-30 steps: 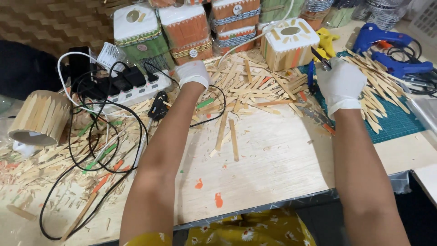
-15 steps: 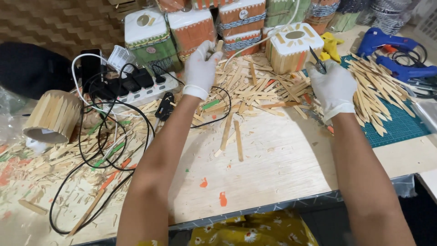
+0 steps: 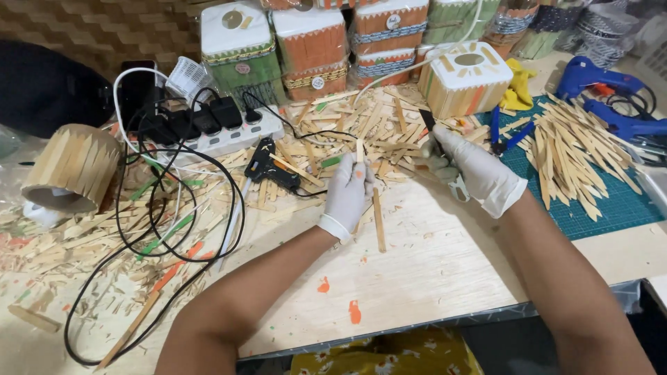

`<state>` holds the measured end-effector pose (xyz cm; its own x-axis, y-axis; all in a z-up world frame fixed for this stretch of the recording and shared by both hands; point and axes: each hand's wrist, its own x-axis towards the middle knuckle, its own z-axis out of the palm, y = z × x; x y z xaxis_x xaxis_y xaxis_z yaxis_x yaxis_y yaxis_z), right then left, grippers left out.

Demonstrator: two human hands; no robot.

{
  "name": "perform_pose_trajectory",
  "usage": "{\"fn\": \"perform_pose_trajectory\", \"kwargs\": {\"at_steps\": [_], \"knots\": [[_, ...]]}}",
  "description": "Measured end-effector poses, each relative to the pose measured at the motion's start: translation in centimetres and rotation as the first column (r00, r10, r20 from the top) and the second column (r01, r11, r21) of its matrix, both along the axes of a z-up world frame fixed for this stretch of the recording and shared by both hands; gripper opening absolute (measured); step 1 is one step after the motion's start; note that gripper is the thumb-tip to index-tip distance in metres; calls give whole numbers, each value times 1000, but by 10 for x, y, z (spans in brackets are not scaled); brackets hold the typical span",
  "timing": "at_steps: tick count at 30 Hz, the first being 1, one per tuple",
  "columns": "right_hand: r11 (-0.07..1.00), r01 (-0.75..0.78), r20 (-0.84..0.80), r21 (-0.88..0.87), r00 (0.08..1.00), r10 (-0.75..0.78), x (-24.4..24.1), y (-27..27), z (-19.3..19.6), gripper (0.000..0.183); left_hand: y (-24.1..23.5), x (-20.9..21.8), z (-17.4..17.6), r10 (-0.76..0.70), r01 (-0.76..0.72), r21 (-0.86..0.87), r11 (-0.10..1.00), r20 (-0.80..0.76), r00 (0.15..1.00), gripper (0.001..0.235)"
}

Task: Trimming the ends of popsicle sticks using a utility knife for a craft project.

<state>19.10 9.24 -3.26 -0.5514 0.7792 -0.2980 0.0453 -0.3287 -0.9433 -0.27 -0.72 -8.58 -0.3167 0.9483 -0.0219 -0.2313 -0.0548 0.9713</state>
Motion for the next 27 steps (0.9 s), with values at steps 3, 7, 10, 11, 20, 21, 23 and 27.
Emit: {"fn": "perform_pose_trajectory", "kwargs": {"at_steps": [3,7,10,11,20,21,23,27], "knots": [[994,-64,-42,-88,997,60,2,16,-25,34,1,3,-14,-14,14,1,1000,80,997,14],[994,-48,-40,-93,998,44,1,15,-27,15,6,5,-23,-6,6,4,1000,92,996,14],[996,-45,-70,-80,997,39,2,13,-31,11,6,3,-29,4,-6,17,1000,141,990,17],[996,-42,-91,-75,995,35,3,13,-33,12,5,3,-28,0,-4,28,1000,160,987,18],[973,158,290,170,935,-202,10,43,-102,25,2,0,-26,-17,12,37,999,141,990,19],[973,157,290,167,936,-200,3,28,-81,25,1,0,-23,-15,10,34,999,141,990,19],[954,47,493,295,848,-194,-10,-3,-40,55,-1,0,-16,-41,39,24,999,126,991,20],[926,-55,481,374,865,-142,-21,-21,-27,33,-5,2,-12,-61,61,7,998,188,980,19]]}}
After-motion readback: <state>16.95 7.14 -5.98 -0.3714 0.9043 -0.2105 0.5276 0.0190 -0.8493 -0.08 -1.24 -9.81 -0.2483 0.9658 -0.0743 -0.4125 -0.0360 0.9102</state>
